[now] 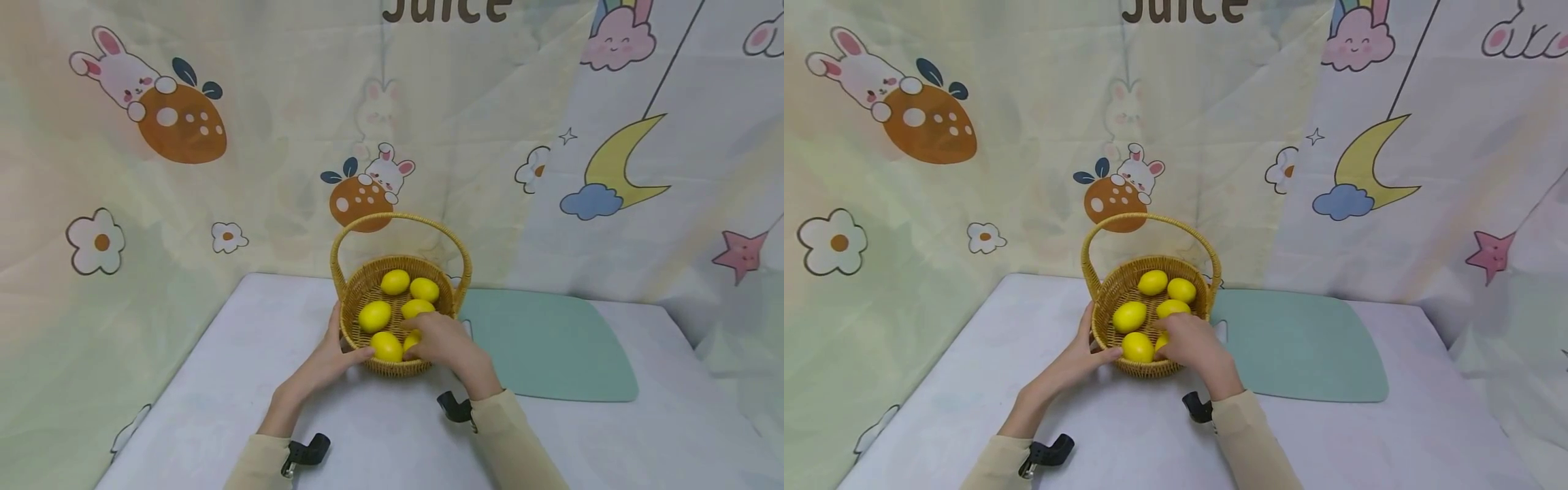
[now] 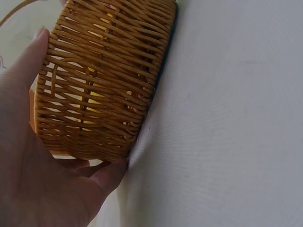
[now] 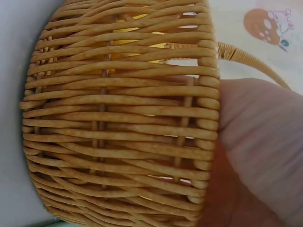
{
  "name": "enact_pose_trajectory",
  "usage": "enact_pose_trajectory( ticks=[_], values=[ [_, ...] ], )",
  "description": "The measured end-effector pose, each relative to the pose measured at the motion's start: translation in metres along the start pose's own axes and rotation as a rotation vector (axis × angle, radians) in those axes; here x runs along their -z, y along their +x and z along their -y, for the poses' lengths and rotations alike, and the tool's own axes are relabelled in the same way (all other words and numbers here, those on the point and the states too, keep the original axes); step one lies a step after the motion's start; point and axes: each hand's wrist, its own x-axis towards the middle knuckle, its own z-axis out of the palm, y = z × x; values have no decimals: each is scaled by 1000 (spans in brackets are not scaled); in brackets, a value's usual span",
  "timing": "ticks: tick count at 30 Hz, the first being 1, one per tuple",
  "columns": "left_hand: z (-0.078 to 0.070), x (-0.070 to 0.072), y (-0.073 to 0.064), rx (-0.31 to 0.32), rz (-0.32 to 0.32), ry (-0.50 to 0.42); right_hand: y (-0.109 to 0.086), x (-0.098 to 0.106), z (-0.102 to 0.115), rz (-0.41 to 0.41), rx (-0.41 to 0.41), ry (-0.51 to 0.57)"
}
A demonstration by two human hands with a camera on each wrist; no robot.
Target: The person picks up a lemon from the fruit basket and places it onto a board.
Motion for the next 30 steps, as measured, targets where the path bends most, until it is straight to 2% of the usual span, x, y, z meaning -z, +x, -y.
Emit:
enact_pose_trajectory(
  ticks=[6,10,16,24,30],
  values=[
    [2,2,1,-13,4,-8,5,-4,1,-22,14,-71],
    [3,2,1,-9,6,-11,7,-6,2,13,-6,-99],
    [2,2,-1,8,7,-11,9,-5,3,95,-37,-57],
    [1,2,-2,-1,10,-7,13,-6,-3,72,50,-33],
    [1,2,-2,4,7,-3,14,-6,-3,104,33,-29]
  ],
)
